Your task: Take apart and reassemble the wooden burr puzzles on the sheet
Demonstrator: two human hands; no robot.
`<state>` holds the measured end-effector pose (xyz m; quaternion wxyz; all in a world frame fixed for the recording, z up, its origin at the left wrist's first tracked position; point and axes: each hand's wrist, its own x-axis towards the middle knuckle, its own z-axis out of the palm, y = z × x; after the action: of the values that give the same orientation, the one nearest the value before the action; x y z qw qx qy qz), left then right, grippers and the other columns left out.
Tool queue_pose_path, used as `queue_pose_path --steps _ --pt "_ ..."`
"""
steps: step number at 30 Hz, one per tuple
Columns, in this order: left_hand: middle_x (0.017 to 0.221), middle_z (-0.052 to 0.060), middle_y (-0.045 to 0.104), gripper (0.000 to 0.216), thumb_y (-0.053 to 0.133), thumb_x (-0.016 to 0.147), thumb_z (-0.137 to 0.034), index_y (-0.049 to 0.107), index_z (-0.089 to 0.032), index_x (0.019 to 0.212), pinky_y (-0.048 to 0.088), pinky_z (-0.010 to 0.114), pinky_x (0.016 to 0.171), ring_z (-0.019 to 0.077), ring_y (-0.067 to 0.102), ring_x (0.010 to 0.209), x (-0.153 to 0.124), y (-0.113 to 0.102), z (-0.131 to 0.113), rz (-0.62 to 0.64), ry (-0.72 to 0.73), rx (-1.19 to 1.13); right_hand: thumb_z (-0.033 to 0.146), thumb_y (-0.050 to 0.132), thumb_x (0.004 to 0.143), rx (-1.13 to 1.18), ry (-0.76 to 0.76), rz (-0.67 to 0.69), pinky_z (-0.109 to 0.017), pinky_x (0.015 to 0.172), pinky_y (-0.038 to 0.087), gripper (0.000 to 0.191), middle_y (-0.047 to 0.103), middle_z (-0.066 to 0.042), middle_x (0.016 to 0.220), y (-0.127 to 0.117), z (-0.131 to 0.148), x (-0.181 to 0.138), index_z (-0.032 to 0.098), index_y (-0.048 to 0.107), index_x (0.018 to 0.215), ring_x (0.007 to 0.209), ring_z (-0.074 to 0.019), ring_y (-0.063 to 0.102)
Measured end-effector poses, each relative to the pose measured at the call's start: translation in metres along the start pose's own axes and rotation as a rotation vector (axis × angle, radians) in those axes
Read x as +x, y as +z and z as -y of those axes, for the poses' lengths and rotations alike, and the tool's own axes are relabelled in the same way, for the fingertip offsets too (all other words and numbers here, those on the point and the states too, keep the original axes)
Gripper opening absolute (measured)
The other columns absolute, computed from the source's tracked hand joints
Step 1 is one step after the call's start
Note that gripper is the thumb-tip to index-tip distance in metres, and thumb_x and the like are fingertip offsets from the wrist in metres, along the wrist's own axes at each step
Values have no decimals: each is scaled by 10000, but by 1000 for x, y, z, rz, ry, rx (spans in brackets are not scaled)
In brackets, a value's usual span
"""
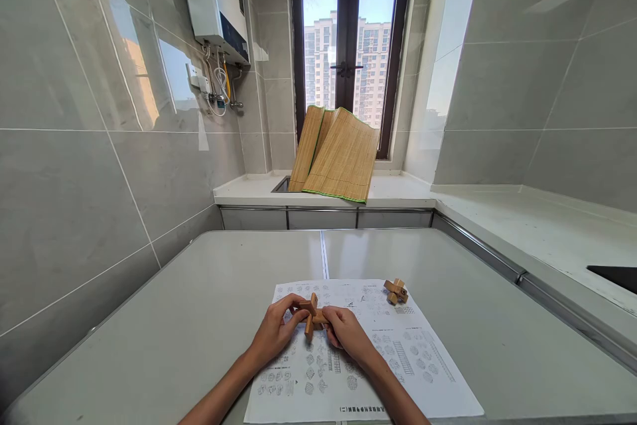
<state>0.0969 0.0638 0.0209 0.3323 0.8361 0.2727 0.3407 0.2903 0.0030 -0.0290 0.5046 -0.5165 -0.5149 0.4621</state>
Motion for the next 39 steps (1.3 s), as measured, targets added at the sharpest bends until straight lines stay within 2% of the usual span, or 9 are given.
queue_pose_path --steps 5,12,21,25,28,30,32,36,39 --pt "924 33 729 244 526 977 -412 695 -235 972 498 323 787 201 637 816 0 -1 -2 -8 10 6 640 482 911 10 -9 -31 -268 474 268 462 448 81 444 -1 -2 1 236 474 687 420 -109 340" --pt "975 35 666 207 518 993 -387 654 -235 956 499 310 798 191 626 853 0 1 -2 -27 39 41 676 601 848 49 -35 -73 -245 462 286 456 517 75 574 -1 5 -2 225 567 907 447 -103 406" --pt "1234 70 622 194 518 989 -375 650 -240 943 490 363 957 239 617 1111 0 1 1 -38 54 37 691 598 850 22 -81 -64 -244 461 315 479 575 49 612 -1 -1 0 215 580 890 440 -97 443" --pt "1284 73 626 213 490 998 -399 624 -237 970 500 370 961 235 625 1106 0 1 1 -5 19 2 710 589 846 7 -76 -75 -247 462 324 491 587 46 608 0 -2 0 220 565 875 436 -104 448" --pt "1315 72 619 206 478 1002 -403 609 -244 996 472 396 1019 247 601 1172 -2 1 0 12 -2 -33 723 578 844 9 -68 -74 -244 453 318 505 585 47 604 0 -2 0 219 561 874 429 -103 446" --pt "1370 75 584 197 489 997 -407 592 -256 1069 477 404 1017 254 595 1194 -3 1 0 46 -36 -69 721 580 843 3 -67 -68 -241 451 317 505 586 48 606 0 -1 0 217 564 878 432 -104 454" --pt "1419 89 538 287 589 941 -407 546 -273 1192 500 408 990 263 596 1195 -5 1 -1 89 -88 -98 711 585 847 -3 -73 -67 -239 450 318 498 589 49 608 0 0 0 215 567 880 434 -102 460" --pt "1387 114 539 710 805 742 -346 434 -284 1345 492 449 1013 299 573 1224 -7 2 1 116 -122 -87 674 576 876 -2 -88 -71 -236 454 321 463 590 49 604 0 0 -1 211 569 884 435 -95 452" --pt "1367 126 550 790 834 702 -355 407 -278 1363 480 473 1027 311 571 1231 -8 3 5 124 -106 -93 662 577 884 -8 -81 -75 -239 463 329 447 602 45 613 0 0 -2 215 574 890 445 -98 460"
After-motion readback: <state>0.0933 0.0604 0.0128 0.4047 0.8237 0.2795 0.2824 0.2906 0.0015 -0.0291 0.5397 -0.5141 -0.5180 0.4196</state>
